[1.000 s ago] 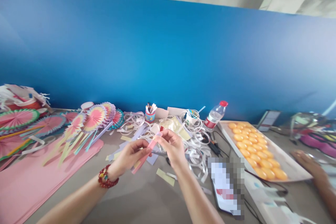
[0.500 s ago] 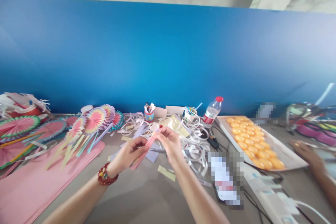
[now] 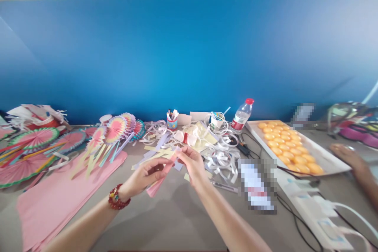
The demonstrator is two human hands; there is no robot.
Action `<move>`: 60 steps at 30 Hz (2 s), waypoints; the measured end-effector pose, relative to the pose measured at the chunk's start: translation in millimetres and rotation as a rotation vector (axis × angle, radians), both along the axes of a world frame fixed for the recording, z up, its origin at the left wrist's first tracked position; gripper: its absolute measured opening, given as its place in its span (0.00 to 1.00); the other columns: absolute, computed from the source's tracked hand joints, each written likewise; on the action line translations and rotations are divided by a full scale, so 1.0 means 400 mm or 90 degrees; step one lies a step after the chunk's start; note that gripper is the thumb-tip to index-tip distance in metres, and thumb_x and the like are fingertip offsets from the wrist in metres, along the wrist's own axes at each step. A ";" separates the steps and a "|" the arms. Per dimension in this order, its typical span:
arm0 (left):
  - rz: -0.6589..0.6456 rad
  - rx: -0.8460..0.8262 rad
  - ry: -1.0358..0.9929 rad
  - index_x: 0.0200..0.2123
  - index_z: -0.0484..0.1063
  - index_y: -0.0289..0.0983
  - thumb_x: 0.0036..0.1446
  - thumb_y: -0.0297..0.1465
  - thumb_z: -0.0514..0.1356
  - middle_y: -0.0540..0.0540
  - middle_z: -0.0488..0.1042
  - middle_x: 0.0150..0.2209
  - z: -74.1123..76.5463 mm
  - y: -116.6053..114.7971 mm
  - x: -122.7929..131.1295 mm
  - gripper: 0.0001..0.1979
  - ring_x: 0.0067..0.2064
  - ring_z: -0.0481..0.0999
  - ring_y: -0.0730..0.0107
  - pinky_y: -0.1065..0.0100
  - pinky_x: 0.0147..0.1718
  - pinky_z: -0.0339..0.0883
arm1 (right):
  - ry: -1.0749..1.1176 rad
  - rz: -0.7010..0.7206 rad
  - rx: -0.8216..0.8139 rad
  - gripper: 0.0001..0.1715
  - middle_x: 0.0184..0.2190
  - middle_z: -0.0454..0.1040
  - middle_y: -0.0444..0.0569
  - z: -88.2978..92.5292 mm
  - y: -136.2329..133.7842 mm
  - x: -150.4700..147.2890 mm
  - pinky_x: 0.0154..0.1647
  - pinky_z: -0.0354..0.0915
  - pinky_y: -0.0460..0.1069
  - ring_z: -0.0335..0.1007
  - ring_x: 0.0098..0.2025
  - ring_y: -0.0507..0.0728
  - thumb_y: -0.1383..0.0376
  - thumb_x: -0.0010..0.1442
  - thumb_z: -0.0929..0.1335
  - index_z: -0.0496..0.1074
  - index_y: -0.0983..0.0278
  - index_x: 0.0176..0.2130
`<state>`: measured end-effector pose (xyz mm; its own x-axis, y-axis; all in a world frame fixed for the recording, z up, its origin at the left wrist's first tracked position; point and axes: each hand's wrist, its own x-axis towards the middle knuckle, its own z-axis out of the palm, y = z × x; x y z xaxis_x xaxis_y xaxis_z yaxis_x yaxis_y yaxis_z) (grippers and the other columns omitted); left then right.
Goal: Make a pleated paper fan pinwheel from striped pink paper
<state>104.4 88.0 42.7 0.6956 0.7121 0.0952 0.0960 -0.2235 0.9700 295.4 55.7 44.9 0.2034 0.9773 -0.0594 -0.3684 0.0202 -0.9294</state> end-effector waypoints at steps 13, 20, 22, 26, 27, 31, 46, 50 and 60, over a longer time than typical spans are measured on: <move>-0.017 -0.059 0.063 0.51 0.75 0.39 0.60 0.39 0.61 0.43 0.77 0.43 -0.061 -0.050 -0.033 0.18 0.30 0.68 0.74 0.73 0.28 0.60 | -0.016 0.037 -0.080 0.18 0.28 0.76 0.45 -0.076 -0.076 -0.011 0.39 0.64 0.49 0.70 0.32 0.54 0.53 0.49 0.77 0.73 0.64 0.28; -0.038 -0.106 0.055 0.53 0.75 0.38 0.58 0.40 0.63 0.42 0.78 0.42 -0.100 -0.033 -0.015 0.21 0.34 0.72 0.69 0.72 0.32 0.65 | -0.029 0.068 -0.111 0.16 0.29 0.78 0.45 -0.099 -0.079 0.026 0.38 0.63 0.47 0.71 0.33 0.53 0.55 0.50 0.77 0.74 0.63 0.29; -0.036 -0.121 0.045 0.55 0.73 0.39 0.58 0.40 0.63 0.42 0.78 0.43 -0.101 -0.032 -0.006 0.23 0.35 0.73 0.69 0.72 0.33 0.66 | -0.030 0.068 -0.115 0.16 0.29 0.78 0.45 -0.104 -0.071 0.034 0.38 0.62 0.47 0.71 0.32 0.53 0.55 0.50 0.77 0.74 0.63 0.29; -0.033 -0.131 0.059 0.56 0.73 0.41 0.60 0.37 0.61 0.42 0.76 0.49 -0.099 -0.032 0.007 0.21 0.34 0.73 0.70 0.71 0.33 0.67 | -0.023 0.067 -0.122 0.16 0.29 0.78 0.45 -0.118 -0.055 0.040 0.39 0.62 0.48 0.70 0.33 0.53 0.55 0.50 0.77 0.74 0.63 0.30; -0.030 -0.127 0.061 0.56 0.73 0.42 0.60 0.36 0.61 0.42 0.75 0.51 -0.099 -0.033 0.010 0.21 0.36 0.74 0.69 0.70 0.34 0.68 | -0.021 0.069 -0.125 0.16 0.29 0.78 0.45 -0.121 -0.052 0.041 0.38 0.62 0.48 0.70 0.33 0.53 0.55 0.50 0.77 0.73 0.63 0.30; -0.012 -0.113 0.054 0.56 0.72 0.40 0.60 0.34 0.60 0.40 0.73 0.55 -0.111 -0.032 0.016 0.20 0.46 0.75 0.61 0.68 0.40 0.70 | -0.018 0.074 -0.136 0.16 0.30 0.77 0.45 -0.125 -0.042 0.043 0.38 0.62 0.48 0.70 0.33 0.53 0.55 0.50 0.76 0.73 0.63 0.30; 0.041 -0.088 0.011 0.53 0.73 0.39 0.59 0.28 0.58 0.44 0.74 0.42 -0.117 -0.043 0.019 0.18 0.33 0.71 0.73 0.73 0.32 0.67 | 0.023 0.107 -0.110 0.16 0.34 0.75 0.44 -0.148 -0.036 0.009 0.40 0.64 0.48 0.69 0.37 0.54 0.58 0.52 0.77 0.76 0.61 0.40; 0.043 -0.090 0.013 0.54 0.71 0.39 0.60 0.29 0.58 0.45 0.73 0.39 -0.121 -0.049 0.024 0.18 0.32 0.70 0.73 0.72 0.31 0.66 | 0.036 0.102 -0.101 0.15 0.33 0.75 0.45 -0.150 -0.035 0.010 0.41 0.65 0.49 0.70 0.37 0.55 0.58 0.53 0.76 0.76 0.62 0.38; 0.021 -0.219 -0.088 0.55 0.62 0.38 0.62 0.35 0.61 0.42 0.73 0.43 -0.141 -0.058 0.028 0.20 0.42 0.73 0.66 0.68 0.38 0.68 | 0.049 0.073 -0.078 0.13 0.30 0.73 0.44 -0.157 -0.037 0.011 0.37 0.64 0.47 0.67 0.33 0.53 0.59 0.51 0.77 0.76 0.62 0.35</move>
<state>115.4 64.7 -13.5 0.6696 0.7401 -0.0628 -0.0391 0.1195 0.9921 300.0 40.9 -17.8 0.0809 0.9785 -0.1898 -0.4316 -0.1373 -0.8916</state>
